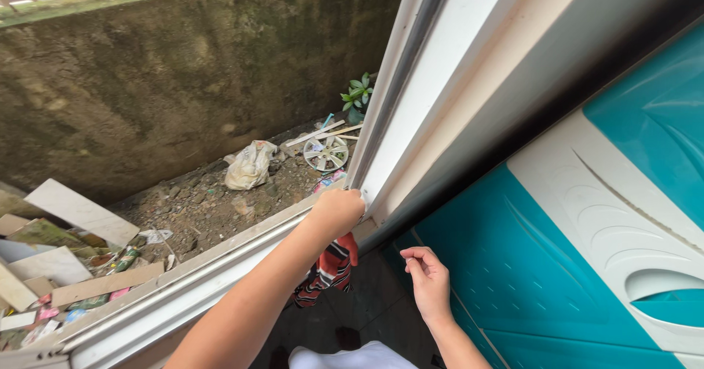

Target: The person attempts to repair a window track by cleaning it with a cloth and using a thin tool to clear debris or adjust the sliding mechanism.

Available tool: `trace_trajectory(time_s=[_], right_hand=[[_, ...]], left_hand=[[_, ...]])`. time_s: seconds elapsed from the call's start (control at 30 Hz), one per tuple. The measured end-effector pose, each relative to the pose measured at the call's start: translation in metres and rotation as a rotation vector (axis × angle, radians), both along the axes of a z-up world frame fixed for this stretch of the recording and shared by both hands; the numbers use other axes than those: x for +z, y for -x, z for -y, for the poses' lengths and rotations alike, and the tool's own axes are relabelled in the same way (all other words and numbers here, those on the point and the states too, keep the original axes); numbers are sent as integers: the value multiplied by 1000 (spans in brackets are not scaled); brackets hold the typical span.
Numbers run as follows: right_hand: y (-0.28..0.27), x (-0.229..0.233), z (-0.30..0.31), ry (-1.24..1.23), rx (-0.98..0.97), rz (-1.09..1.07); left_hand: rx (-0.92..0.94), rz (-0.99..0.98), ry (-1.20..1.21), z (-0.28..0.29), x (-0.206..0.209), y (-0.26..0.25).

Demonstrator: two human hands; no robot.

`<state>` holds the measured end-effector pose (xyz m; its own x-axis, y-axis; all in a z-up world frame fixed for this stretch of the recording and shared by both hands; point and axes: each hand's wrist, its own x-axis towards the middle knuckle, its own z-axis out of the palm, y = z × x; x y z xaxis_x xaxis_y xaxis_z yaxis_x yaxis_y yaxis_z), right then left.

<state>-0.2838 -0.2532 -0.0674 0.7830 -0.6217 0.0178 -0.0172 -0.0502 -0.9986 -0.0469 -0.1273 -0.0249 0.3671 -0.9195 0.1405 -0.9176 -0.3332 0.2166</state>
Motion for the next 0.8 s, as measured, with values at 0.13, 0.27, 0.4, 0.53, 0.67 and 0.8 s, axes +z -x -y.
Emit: trace_trajectory(time_s=[0.13, 0.27, 0.4, 0.53, 0.67, 0.8], right_hand=[[2, -3, 10, 17, -35, -20], [2, -4, 12, 7, -83, -50], [-8, -5, 15, 61, -59, -12], [-12, -4, 14, 49, -64, -15], [-13, -10, 7, 4, -106, -77], [-16, -10, -12, -21, -26, -31]], left_hand=[[23, -43, -97, 2, -9, -4], [124, -142, -72, 4, -9, -10], [183, -180, 169, 6, -26, 9], [223, -189, 271, -2, -34, 18], [304, -152, 423, -11, -27, 35], [562, -231, 936, -35, -1, 30]])
